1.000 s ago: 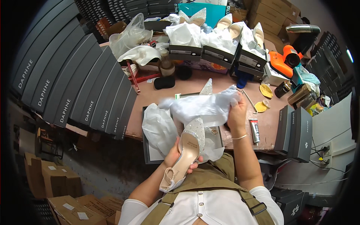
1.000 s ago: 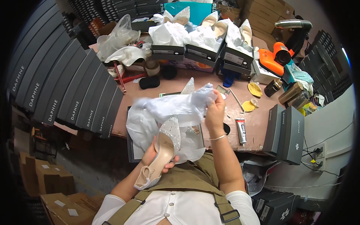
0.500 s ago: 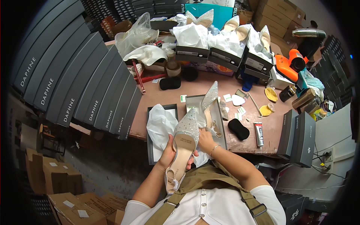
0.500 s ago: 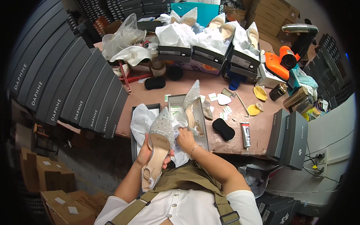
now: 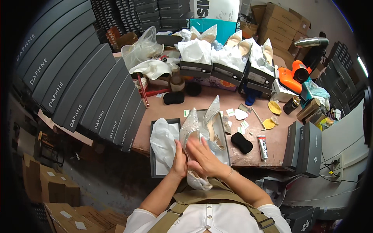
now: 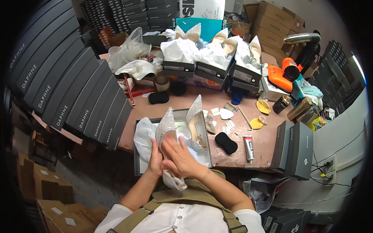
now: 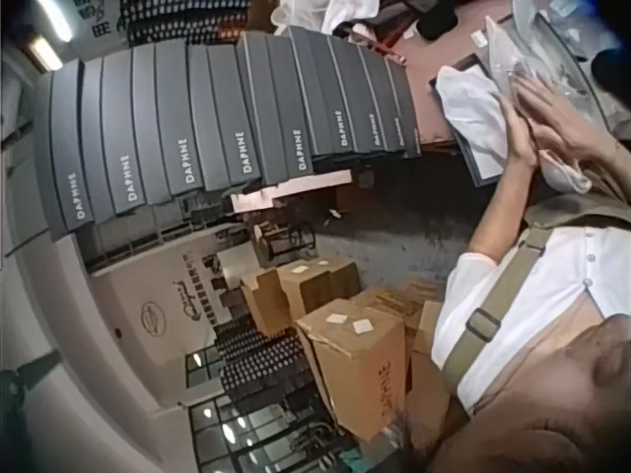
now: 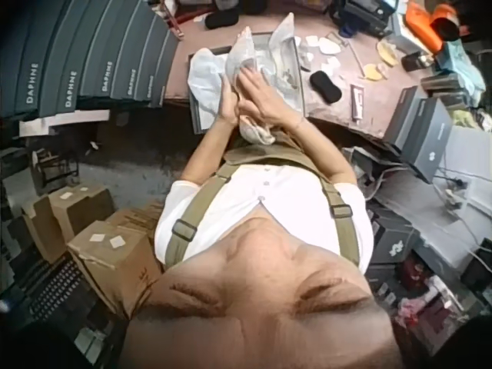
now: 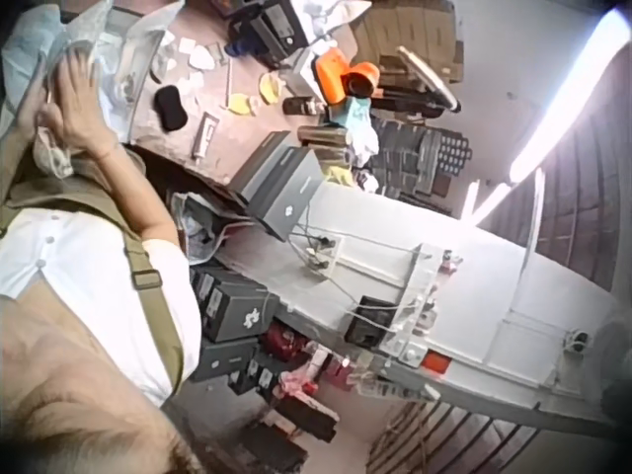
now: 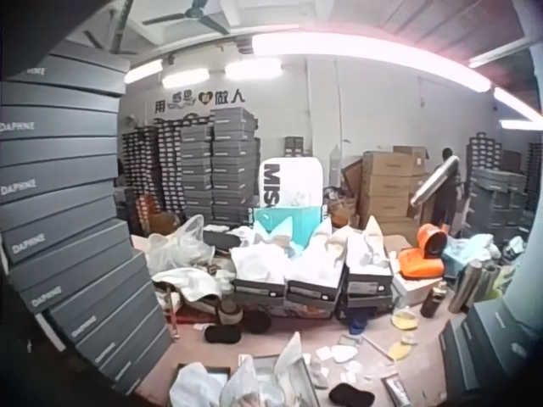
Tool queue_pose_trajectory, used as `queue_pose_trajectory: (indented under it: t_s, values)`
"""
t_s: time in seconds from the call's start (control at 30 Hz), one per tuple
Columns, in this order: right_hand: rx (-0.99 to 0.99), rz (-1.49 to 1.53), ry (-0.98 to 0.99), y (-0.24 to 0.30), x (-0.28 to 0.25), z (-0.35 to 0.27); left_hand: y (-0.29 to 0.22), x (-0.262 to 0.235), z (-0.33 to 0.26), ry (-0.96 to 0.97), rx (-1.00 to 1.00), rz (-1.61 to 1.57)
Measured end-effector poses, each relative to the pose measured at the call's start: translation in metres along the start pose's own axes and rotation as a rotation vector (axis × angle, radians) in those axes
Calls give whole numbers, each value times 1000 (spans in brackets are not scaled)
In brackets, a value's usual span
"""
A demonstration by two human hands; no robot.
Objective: The person is inspecting, cleaning, and wrapping high-heeled shoes before placing them into boxes in a manufacturing environment.
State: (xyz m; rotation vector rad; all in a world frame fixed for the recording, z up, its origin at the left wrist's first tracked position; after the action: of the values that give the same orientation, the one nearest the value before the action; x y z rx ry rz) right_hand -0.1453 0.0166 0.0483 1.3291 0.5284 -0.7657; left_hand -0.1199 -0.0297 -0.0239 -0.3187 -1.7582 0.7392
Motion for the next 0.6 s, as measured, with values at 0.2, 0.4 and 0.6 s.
queue_pose_trajectory:
  t_s: [0.2,0.4,0.6]
  values:
    - [139,58,-151,-57,23,40,40,0,-12,-13,-44,-29]
    - [161,-105,-128,-28,11,13,42,7,-28,-47,65,104]
    - [5,-123,-97,-44,24,38,45,10,-14,62,-57,-23]
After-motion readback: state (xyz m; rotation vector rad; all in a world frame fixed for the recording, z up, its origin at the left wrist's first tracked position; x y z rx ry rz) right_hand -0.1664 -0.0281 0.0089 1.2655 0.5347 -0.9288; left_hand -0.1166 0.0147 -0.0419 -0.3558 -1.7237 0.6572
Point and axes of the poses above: each hand's wrist, its own z-axis towards the middle knuckle, its own x-axis out of the palm, y = z × x, the point moved 10 cm from there along z, towards the middle knuckle, and after that the axes turned 10 degrees about y, right-handed, at the moved point
